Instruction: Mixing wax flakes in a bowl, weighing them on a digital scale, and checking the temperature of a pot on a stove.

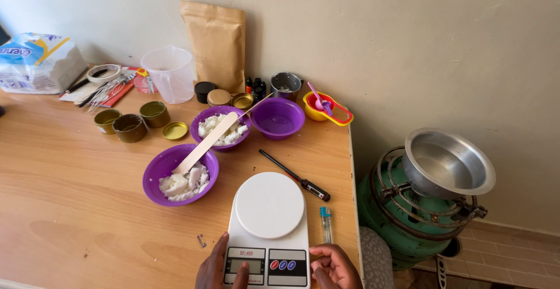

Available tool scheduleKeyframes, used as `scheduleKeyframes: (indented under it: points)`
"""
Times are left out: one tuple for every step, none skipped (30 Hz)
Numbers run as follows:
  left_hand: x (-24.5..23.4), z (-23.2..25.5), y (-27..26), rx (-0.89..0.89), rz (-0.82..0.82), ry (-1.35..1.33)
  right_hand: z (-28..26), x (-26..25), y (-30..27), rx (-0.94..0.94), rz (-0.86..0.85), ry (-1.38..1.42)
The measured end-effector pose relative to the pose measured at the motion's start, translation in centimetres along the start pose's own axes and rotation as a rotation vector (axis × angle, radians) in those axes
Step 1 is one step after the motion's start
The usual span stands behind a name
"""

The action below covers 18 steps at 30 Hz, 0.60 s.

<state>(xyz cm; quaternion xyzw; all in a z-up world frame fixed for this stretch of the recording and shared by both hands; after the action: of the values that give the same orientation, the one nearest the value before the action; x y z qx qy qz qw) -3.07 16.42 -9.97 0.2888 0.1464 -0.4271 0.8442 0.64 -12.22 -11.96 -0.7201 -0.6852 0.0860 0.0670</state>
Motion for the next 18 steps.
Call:
scheduleKeyframes:
  points:
    - [0.1, 0.4, 0.0, 0.003, -0.005, -0.001, 0.0, -0.1, -0.1, 0.001, 0.005, 0.002]
    - [-0.2, 1.1, -0.1, 0.042, 0.030, -0.005, -0.6, 0.1, -0.1, -0.069, -0.004, 0.003]
    - [-0.6, 1.8, -0.1, 0.080, 0.065, -0.009, -1.3, 0.2, -0.3, -0.139, -0.014, 0.004]
    - [-0.1, 1.7, -0.1, 0.082, 0.062, -0.010, -1.2, 0.1, -0.1, -0.139, -0.010, 0.005]
    - [-0.6, 2.4, -0.2, 0.168, 0.147, 0.007, -0.9, 0.1, 0.0, -0.123, -0.017, -0.003]
    - [-0.9, 3.1, -0.5, 0.254, 0.232, 0.021, -0.6, 0.0, 0.1, -0.109, -0.022, -0.011]
    - [-0.7, 3.1, -0.6, 0.257, 0.229, 0.018, -0.5, 0.1, 0.1, -0.110, -0.017, -0.010]
    - [-0.6, 3.0, -0.7, 0.251, 0.258, 0.048, -1.5, 0.2, -0.1, -0.204, -0.023, 0.004]
    - [-0.6, 3.0, -0.8, 0.246, 0.286, 0.079, -2.3, 0.3, -0.3, -0.298, -0.029, 0.018]
    - [-0.4, 3.0, -0.9, 0.247, 0.283, 0.076, -2.2, 0.3, -0.2, -0.298, -0.025, 0.018]
    - [-0.4, 2.9, -0.9, 0.247, 0.291, 0.085, -2.3, 0.3, -0.2, -0.330, -0.032, 0.009]
    - [-0.4, 2.9, -0.9, 0.246, 0.300, 0.097, -2.5, 0.5, -0.2, -0.362, -0.042, 0.002]
    - [-0.1, 2.5, -1.0, 0.247, 0.299, 0.096, -2.4, 0.5, -0.2, -0.363, -0.040, 0.002]
    - [0.0, 2.2, -1.1, 0.258, 0.314, 0.091, -2.1, 0.4, -0.1, -0.351, -0.029, 0.017]
    - [0.2, 1.9, -1.1, 0.268, 0.328, 0.087, -1.9, 0.4, 0.0, -0.340, -0.017, 0.033]
    - [0.7, 0.8, -1.0, 0.271, 0.331, 0.086, -2.2, 0.4, -0.1, -0.343, -0.017, 0.035]
    - [1.3, -0.2, -1.0, 0.292, 0.334, 0.113, -2.3, 0.4, -0.1, -0.320, -0.016, 0.026]
    - [1.9, -1.1, -1.1, 0.312, 0.335, 0.140, -2.2, 0.5, -0.3, -0.294, -0.015, 0.018]
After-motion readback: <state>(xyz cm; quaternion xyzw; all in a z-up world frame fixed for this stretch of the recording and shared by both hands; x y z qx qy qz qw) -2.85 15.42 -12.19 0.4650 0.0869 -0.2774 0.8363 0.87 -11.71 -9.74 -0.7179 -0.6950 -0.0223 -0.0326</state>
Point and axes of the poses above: each hand's wrist, its own y-axis towards the middle knuckle, its own x-axis out of the palm, z = x × y, the point moved 10 cm from there along y, towards the middle knuckle, and after that the axes turned 1 degree about x, right-handed, at the moved point
